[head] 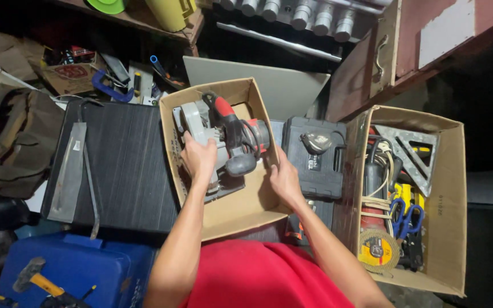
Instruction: Organizing various power and hand tools by placing them into cardboard boxes.
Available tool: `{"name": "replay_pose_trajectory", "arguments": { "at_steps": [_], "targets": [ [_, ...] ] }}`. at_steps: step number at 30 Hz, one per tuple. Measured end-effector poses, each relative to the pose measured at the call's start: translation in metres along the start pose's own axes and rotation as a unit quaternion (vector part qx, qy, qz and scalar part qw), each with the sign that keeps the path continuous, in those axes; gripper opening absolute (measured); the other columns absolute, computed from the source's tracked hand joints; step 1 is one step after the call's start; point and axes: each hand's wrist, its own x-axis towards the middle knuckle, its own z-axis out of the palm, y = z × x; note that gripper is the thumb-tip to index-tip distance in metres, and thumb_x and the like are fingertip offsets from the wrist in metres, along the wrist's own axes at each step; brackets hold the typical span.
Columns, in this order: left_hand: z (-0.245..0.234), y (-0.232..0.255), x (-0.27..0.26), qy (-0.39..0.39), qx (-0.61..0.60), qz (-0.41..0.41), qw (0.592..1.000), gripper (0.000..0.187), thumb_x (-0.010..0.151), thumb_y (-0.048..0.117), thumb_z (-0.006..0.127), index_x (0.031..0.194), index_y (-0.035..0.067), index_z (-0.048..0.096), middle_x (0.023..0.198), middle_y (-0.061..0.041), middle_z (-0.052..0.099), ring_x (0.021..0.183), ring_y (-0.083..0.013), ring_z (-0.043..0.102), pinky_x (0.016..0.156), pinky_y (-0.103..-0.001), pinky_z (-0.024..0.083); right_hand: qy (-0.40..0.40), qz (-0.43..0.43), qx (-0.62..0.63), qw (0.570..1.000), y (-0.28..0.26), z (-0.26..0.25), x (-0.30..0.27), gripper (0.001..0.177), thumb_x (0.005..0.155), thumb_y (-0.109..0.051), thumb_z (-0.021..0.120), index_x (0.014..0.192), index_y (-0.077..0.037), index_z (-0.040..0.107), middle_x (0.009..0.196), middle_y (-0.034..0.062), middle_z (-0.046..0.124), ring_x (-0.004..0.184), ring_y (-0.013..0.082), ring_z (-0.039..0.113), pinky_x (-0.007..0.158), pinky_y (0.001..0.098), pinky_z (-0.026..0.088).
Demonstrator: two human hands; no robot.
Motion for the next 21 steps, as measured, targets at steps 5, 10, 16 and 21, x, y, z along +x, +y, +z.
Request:
{"name": "replay_pose_trajectory", "arguments": {
  "at_steps": [5, 10, 16, 21],
  "targets": [
    [-0.008, 0.002, -0.004, 0.008, -0.001, 0.004, 1.0, 0.075, 0.08, 0.03, 0.074, 0.145, 0.004, 0.048, 0.112, -0.03, 0.071, 0.106, -0.0474, 0.067, 0.094, -0.052, 0.052, 0.13, -0.131, -0.066, 0.981, -0.019, 0.002, -0.021, 0.043, 0.094, -0.006, 0.061, 0.136, -0.007, 0.056, 0.112, 0.0215, 0.069, 0.102, 0.041, 0.068, 0.091, 0.0451, 0.054],
    [-0.01, 0.004, -0.012, 0.012, 0.011, -0.006, 1.0, 0.076, 0.079, 0.032, 0.075, 0.146, 0.006, 0.048, 0.114, -0.029, 0.07, 0.108, -0.0482, 0.066, 0.095, -0.055, 0.05, -0.002, 0.201, 0.247, 0.948, 0.015, 0.051, -0.011, 0.039, 0.102, -0.028, 0.066, 0.13, -0.001, 0.066, 0.102, 0.0129, 0.073, 0.091, 0.0263, 0.072, 0.08, 0.0363, 0.054],
    [-0.013, 0.001, -0.007, -0.001, 0.002, -0.016, 1.0, 0.082, 0.079, 0.033, 0.077, 0.149, 0.007, 0.044, 0.114, -0.03, 0.069, 0.109, -0.0487, 0.065, 0.097, -0.055, 0.048, -0.043, 0.401, 0.634, 0.659, -0.03, 0.055, 0.042, 0.045, 0.099, -0.049, 0.052, 0.118, -0.011, 0.066, 0.11, 0.0082, 0.074, 0.097, 0.022, 0.072, 0.087, 0.0392, 0.058],
    [-0.013, -0.013, -0.008, 0.005, -0.036, 0.009, 0.999, 0.079, 0.078, 0.028, 0.077, 0.147, 0.004, 0.046, 0.113, -0.031, 0.07, 0.109, -0.0486, 0.066, 0.099, -0.054, 0.048, -0.146, 0.261, 0.714, 0.633, -0.025, 0.069, 0.064, 0.046, 0.101, -0.046, 0.062, 0.124, -0.008, 0.07, 0.108, 0.01, 0.072, 0.091, 0.0233, 0.069, 0.09, 0.0417, 0.054]
  ]
}}
